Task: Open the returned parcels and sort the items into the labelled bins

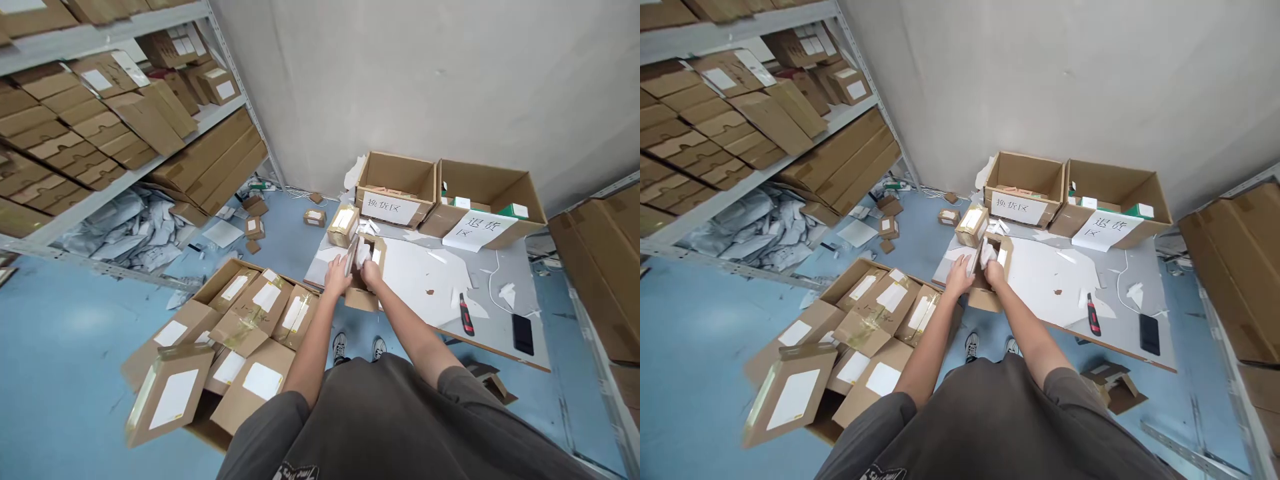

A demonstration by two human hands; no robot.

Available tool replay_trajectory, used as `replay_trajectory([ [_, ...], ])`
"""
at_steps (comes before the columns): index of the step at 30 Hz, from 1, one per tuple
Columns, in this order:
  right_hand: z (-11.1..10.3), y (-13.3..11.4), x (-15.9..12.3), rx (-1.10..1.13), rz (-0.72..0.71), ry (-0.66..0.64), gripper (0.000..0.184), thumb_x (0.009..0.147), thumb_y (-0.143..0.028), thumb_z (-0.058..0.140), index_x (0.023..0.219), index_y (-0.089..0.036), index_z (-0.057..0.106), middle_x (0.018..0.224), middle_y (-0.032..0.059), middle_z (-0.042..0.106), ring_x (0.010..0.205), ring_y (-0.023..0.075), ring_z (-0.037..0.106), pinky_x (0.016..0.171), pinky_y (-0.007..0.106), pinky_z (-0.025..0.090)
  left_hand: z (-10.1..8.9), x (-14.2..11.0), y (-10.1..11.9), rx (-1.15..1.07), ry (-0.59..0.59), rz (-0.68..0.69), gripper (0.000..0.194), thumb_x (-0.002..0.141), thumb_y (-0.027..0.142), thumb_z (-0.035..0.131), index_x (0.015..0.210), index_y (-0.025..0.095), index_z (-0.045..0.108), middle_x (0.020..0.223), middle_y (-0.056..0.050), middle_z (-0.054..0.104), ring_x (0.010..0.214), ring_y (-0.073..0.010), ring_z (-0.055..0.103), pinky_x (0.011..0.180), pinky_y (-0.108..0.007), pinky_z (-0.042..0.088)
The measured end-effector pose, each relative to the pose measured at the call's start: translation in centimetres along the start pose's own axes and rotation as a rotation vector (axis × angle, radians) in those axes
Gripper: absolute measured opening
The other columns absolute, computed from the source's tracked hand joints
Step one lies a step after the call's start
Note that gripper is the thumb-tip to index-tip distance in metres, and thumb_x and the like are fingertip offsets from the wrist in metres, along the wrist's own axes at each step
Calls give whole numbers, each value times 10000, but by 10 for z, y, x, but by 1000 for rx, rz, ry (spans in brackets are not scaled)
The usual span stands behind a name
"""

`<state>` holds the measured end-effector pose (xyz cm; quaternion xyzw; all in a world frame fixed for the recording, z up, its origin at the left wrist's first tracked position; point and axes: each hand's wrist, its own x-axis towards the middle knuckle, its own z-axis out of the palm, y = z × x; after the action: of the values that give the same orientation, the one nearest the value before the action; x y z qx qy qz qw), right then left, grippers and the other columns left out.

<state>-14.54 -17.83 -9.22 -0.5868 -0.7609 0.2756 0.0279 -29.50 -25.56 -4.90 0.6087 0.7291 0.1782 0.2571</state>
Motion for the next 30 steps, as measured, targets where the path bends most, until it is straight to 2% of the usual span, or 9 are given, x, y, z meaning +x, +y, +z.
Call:
replay_trajectory([
  [2, 7, -7, 2, -50, 72, -74, 369, 837, -279, 812, 1171, -122, 822, 1056, 233, 828, 1031, 384, 806, 934, 440, 630, -2, 5, -6, 30, -50, -3, 882, 899, 325, 740, 1709, 253, 398, 1795, -162, 337, 1607, -417, 385, 1279, -565, 405],
  [5, 4, -17, 1, -134, 71, -159, 403, 831, -234, 824, 1222, -138, 804, 1116, 215, 825, 1075, 364, 792, 964, 427, 620, -1, 12, -10, 61, -122, 21, 973, 865, 273, 768, 1736, 256, 333, 1826, -181, 250, 1608, -428, 386, 1254, -553, 422],
  [9, -14, -21, -16, -195, -47, -50, 445, 929, -233, 742, 1364, -136, 737, 1360, 214, 753, 1354, 361, 665, 1145, 441, 522, 1, 15, -16, 35, -176, 50, 1021, 864, 294, 796, 1749, 299, 288, 1834, -177, 230, 1624, -417, 376, 1258, -541, 411],
  [13, -18, -17, -44, -216, -39, 122, 661, 961, -330, 753, 1586, -199, 581, 1716, 219, 450, 1653, 424, 284, 1300, 596, 303, 3, 14, -28, 15, -226, 50, 1052, 899, 339, 783, 1775, 298, 203, 1839, -195, 197, 1618, -418, 395, 1235, -523, 437],
  [15, -10, -13, -54, -205, 86, 135, 884, 938, -378, 792, 1717, -250, 396, 1819, 213, 238, 1674, 467, 197, 1278, 641, 307, 9, 15, -35, 7, -222, 52, 1100, 897, 367, 796, 1783, 298, 147, 1843, -209, 168, 1613, -425, 405, 1226, -515, 447],
  [19, 16, 0, -62, -72, 295, 67, 1029, 956, -452, 762, 1790, -289, 182, 1841, 221, 130, 1592, 466, 397, 1186, 528, 452, 31, 16, -51, -32, -291, 35, 1125, 890, 362, 787, 1786, 296, 110, 1835, -230, 178, 1575, -425, 466, 1204, -507, 472],
  [24, 42, 15, -65, 142, 422, -55, 993, 1000, -514, 683, 1797, -252, 151, 1684, 207, 429, 1382, 334, 645, 1134, 395, 496, 59, 10, -65, -95, -346, 86, 951, 941, 214, 620, 1790, 234, 193, 1737, -197, 422, 1566, -349, 490, 1252, -465, 448],
  [27, 44, 16, -68, 155, 433, -24, 964, 1005, -522, 670, 1794, -264, 179, 1529, 177, 551, 1308, 324, 677, 1106, 384, 499, 60, 5, -65, -80, -339, 140, 894, 957, 175, 555, 1787, 240, 232, 1687, -188, 476, 1508, -344, 545, 1230, -472, 474],
  [30, 33, 15, -74, 132, 427, 35, 963, 1002, -543, 680, 1793, -302, 188, 1487, 163, 558, 1239, 327, 698, 1056, 384, 512, 51, 3, -51, -22, -305, 199, 861, 976, 188, 540, 1783, 290, 257, 1675, -168, 473, 1461, -344, 579, 1195, -467, 504],
])
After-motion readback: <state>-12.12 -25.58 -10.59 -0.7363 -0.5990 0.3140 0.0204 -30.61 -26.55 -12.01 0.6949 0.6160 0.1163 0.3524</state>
